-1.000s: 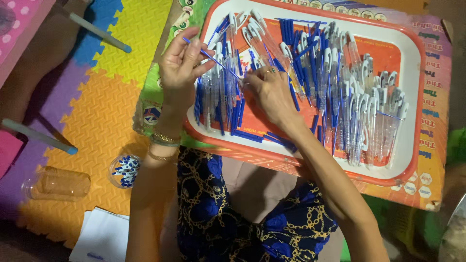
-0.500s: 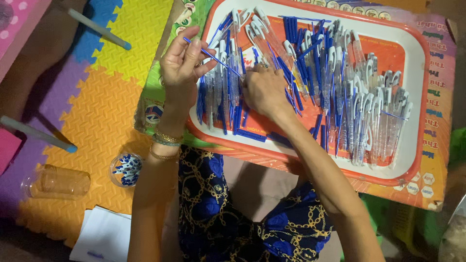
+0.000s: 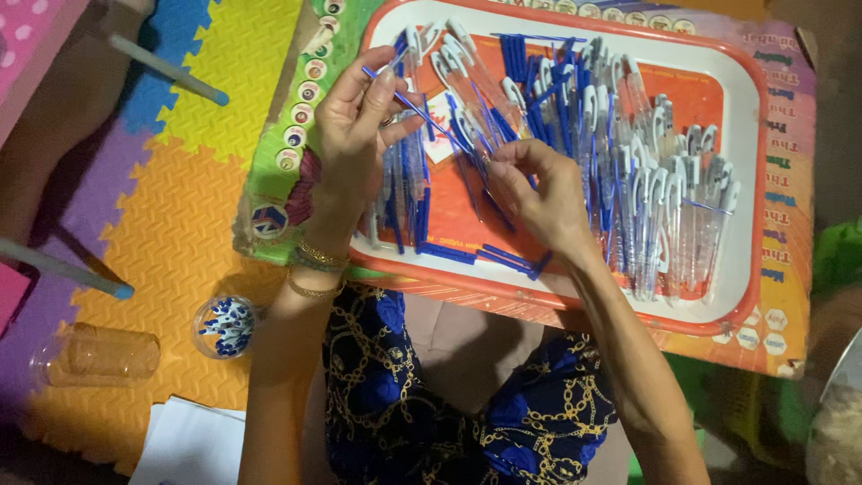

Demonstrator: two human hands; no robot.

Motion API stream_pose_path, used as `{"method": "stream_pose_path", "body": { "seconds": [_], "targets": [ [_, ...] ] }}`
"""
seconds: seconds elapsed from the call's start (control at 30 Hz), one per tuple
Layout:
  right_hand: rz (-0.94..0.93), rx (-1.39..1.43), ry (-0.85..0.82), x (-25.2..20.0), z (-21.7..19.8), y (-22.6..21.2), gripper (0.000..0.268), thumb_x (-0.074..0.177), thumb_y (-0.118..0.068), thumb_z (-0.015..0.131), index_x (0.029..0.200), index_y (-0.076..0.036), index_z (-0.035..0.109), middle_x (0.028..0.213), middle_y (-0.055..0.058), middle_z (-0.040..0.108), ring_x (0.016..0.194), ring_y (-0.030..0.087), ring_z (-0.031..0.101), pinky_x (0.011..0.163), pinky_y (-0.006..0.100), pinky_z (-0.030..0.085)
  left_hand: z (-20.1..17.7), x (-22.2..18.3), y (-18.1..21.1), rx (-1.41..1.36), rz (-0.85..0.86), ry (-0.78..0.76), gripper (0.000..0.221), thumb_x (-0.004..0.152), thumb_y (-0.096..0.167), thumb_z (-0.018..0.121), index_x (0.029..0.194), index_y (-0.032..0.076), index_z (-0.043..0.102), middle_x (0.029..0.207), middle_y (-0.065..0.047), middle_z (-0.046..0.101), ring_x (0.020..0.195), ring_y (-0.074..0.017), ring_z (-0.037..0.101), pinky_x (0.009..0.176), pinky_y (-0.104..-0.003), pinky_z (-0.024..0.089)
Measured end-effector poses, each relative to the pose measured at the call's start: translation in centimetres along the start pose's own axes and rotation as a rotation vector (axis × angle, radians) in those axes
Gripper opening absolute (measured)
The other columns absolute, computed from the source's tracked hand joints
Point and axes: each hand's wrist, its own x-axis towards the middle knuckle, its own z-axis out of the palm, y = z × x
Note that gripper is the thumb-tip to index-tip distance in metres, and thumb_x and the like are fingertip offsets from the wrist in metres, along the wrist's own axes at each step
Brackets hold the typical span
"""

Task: The person assembles ballpoint pens by hand, inserting ink refills into pen barrels, attaching caps, and sorting them onto a tray.

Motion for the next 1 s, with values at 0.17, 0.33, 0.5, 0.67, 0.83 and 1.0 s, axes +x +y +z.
{"method": "stream_pose_path", "body": {
  "seconds": [0.17, 0.33, 0.5, 0.67, 0.83, 1.0],
  "targets": [
    [-0.061, 0.043, 0.053, -0.8, -0.6, 0.4, 0.007, 0.107, -0.014, 0.08, 0.11, -0.009, 0.077, 0.102, 0.001, 0.078, 0.094, 0.012, 0.071, 0.088, 0.03, 0.056, 2.5, 0.0, 0.3, -0.009, -0.063, 0.013, 0.042, 0.106, 0.033, 0.072, 0.14, 0.01, 0.068, 0.103, -0.002, 0.071, 0.098, -0.0134, 0.077, 0.089, -0.037, 0.072],
    [-0.04, 0.092, 0.086, -1.1, -0.7, 1.6, 0.007, 0.107, -0.012, 0.079, 0.114, -0.01, 0.079, 0.106, 0.0, 0.078, 0.097, 0.01, 0.068, 0.092, 0.027, 0.053, 3.4, 0.2, -0.2, -0.011, -0.062, -0.026, 0.038, 0.108, 0.032, 0.07, 0.141, 0.012, 0.069, 0.103, -0.004, 0.072, 0.096, -0.0115, 0.075, 0.088, -0.035, 0.071],
    [-0.045, 0.212, 0.151, -1.4, -0.8, 2.3, 0.007, 0.107, -0.01, 0.081, 0.113, -0.009, 0.077, 0.104, 0.001, 0.077, 0.095, 0.009, 0.069, 0.091, 0.025, 0.055, 4.0, -0.1, 0.3, 0.018, -0.031, -0.076, 0.039, 0.109, 0.035, 0.068, 0.14, 0.011, 0.066, 0.102, -0.003, 0.069, 0.099, -0.0109, 0.072, 0.091, -0.039, 0.072],
    [-0.031, 0.209, 0.176, -1.8, -1.3, 2.2, 0.007, 0.107, -0.012, 0.081, 0.112, -0.009, 0.077, 0.105, 0.002, 0.077, 0.096, 0.01, 0.069, 0.091, 0.025, 0.056, 4.1, 0.0, 0.3, -0.027, -0.031, -0.058, 0.04, 0.109, 0.033, 0.07, 0.142, 0.011, 0.066, 0.103, -0.004, 0.07, 0.099, -0.0128, 0.074, 0.09, -0.037, 0.071],
    [-0.042, 0.236, 0.169, -1.9, -1.3, 2.5, 0.008, 0.107, -0.012, 0.081, 0.113, -0.009, 0.076, 0.106, 0.002, 0.076, 0.097, 0.01, 0.069, 0.093, 0.026, 0.056, 4.3, 0.1, -0.3, -0.027, -0.018, -0.061, 0.035, 0.11, 0.033, 0.069, 0.139, 0.013, 0.067, 0.105, -0.003, 0.071, 0.098, -0.0127, 0.075, 0.091, -0.038, 0.071],
    [-0.068, 0.225, 0.158, -1.8, -1.3, 2.2, 0.006, 0.108, -0.009, 0.08, 0.113, -0.007, 0.076, 0.107, 0.003, 0.077, 0.1, 0.012, 0.071, 0.096, 0.027, 0.059, 4.5, -0.1, -0.6, 0.016, -0.045, -0.076, 0.039, 0.111, 0.032, 0.067, 0.145, 0.014, 0.066, 0.107, -0.004, 0.074, 0.101, -0.0131, 0.076, 0.091, -0.037, 0.073]
  ]
}}
